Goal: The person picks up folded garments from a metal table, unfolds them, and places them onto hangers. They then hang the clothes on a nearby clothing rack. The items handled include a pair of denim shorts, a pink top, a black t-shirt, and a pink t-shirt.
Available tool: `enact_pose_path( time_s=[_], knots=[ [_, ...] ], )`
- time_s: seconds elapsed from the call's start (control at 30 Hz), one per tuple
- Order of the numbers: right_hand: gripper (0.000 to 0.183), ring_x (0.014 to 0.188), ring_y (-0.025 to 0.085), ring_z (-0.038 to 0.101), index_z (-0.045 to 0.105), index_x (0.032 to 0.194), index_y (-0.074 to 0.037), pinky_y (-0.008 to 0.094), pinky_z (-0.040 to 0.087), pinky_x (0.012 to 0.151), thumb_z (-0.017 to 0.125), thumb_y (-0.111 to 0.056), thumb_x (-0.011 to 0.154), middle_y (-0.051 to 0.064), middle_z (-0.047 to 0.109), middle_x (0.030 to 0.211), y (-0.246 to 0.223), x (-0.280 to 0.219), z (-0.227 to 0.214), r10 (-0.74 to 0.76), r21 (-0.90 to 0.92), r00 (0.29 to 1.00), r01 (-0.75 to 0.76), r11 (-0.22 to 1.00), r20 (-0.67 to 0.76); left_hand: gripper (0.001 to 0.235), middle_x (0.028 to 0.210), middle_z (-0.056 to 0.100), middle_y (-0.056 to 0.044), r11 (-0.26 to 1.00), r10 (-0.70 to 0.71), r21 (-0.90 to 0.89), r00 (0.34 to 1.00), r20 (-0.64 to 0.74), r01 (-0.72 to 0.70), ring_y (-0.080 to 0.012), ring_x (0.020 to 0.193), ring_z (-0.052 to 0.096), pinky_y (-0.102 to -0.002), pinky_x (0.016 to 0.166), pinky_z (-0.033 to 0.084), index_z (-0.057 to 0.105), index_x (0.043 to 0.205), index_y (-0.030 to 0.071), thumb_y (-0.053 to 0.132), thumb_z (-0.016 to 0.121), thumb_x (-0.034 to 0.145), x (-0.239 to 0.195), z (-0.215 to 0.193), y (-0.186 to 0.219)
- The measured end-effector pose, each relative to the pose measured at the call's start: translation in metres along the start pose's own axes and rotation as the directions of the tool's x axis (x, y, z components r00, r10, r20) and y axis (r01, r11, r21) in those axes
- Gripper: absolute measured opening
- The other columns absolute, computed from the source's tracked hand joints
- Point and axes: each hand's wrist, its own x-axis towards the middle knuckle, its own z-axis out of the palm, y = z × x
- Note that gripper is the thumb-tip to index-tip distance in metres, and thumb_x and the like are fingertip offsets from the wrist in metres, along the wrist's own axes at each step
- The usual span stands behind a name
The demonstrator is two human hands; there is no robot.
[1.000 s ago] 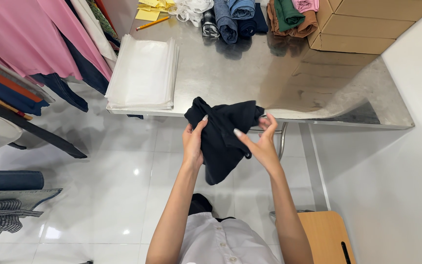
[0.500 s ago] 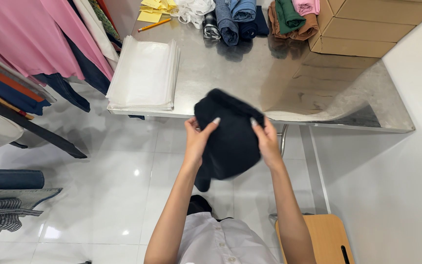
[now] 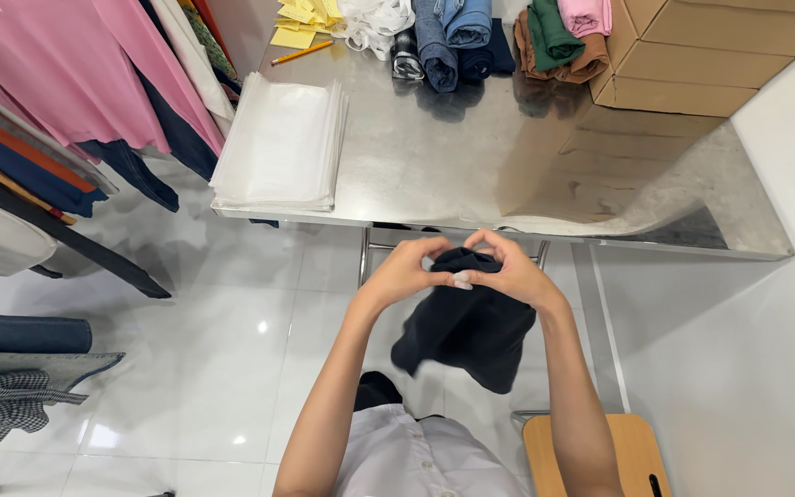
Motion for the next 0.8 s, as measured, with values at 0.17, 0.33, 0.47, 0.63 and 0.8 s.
enact_pose_path(
  time_s=[0.17, 0.33, 0.47, 0.63, 0.8],
  knots=[
    [0.039, 0.084, 0.014, 0.062, 0.060, 0.110, -0.010, 0.029, 0.050, 0.079, 0.086, -0.018, 0.082, 0.002, 0.066, 0.087, -0.005, 0.002, 0.001, -0.170, -0.273, 0.944, 0.090, 0.958, -0.283, 0.029, 0.057, 0.052, -0.003, 0.999, -0.017, -0.033, 0.996, -0.088, 0.014, -0.0176, 0.061, 0.050, -0.033, 0.063, 0.044, 0.064, 0.078, 0.006, 0.030, 0.081, 0.082, -0.004, 0.003, 0.027],
    [0.018, 0.084, 0.014, 0.064, 0.065, 0.098, -0.013, 0.027, 0.049, 0.074, 0.080, -0.021, 0.092, 0.000, 0.067, 0.087, -0.003, 0.010, 0.021, -0.292, -0.493, 0.801, -0.004, 0.870, -0.523, 0.029, 0.058, 0.057, 0.001, 0.924, -0.251, -0.362, 0.910, -0.331, 0.123, -0.0086, 0.061, 0.052, -0.027, 0.055, 0.044, 0.065, 0.075, 0.014, 0.036, 0.082, 0.084, -0.005, 0.011, 0.035],
    [0.025, 0.102, 0.014, 0.068, 0.068, 0.119, -0.010, 0.030, 0.055, 0.086, 0.066, -0.026, 0.100, 0.005, 0.073, 0.110, -0.018, 0.032, 0.071, -0.045, -0.074, 0.984, 0.033, 0.997, -0.173, 0.039, 0.059, 0.054, 0.004, 0.795, -0.399, -0.603, 0.800, -0.447, 0.060, -0.0063, 0.057, 0.051, -0.021, 0.053, 0.041, 0.060, 0.074, 0.012, 0.042, 0.070, 0.097, -0.012, 0.001, 0.001],
    [0.045, 0.109, 0.016, 0.068, 0.066, 0.125, -0.007, 0.033, 0.056, 0.090, 0.081, -0.027, 0.087, 0.008, 0.073, 0.117, -0.029, 0.074, 0.121, -0.045, -0.007, 0.997, 0.046, 0.999, 0.068, 0.041, 0.059, 0.044, 0.005, 0.818, -0.378, -0.573, 0.703, -0.603, -0.051, -0.0049, 0.060, 0.042, -0.021, 0.055, 0.033, 0.051, 0.073, 0.014, 0.040, 0.068, 0.100, -0.046, -0.039, 0.000],
    [0.027, 0.088, 0.009, 0.071, 0.075, 0.109, -0.008, 0.026, 0.058, 0.082, 0.082, -0.024, 0.088, 0.003, 0.077, 0.095, -0.055, 0.113, 0.167, 0.039, 0.002, 0.997, -0.040, 0.999, 0.068, 0.037, 0.064, 0.059, -0.001, 0.783, -0.380, -0.606, 0.666, -0.642, -0.138, -0.0068, 0.063, 0.057, -0.021, 0.062, 0.046, 0.056, 0.076, 0.011, 0.034, 0.066, 0.103, -0.078, -0.084, -0.017]
  ],
)
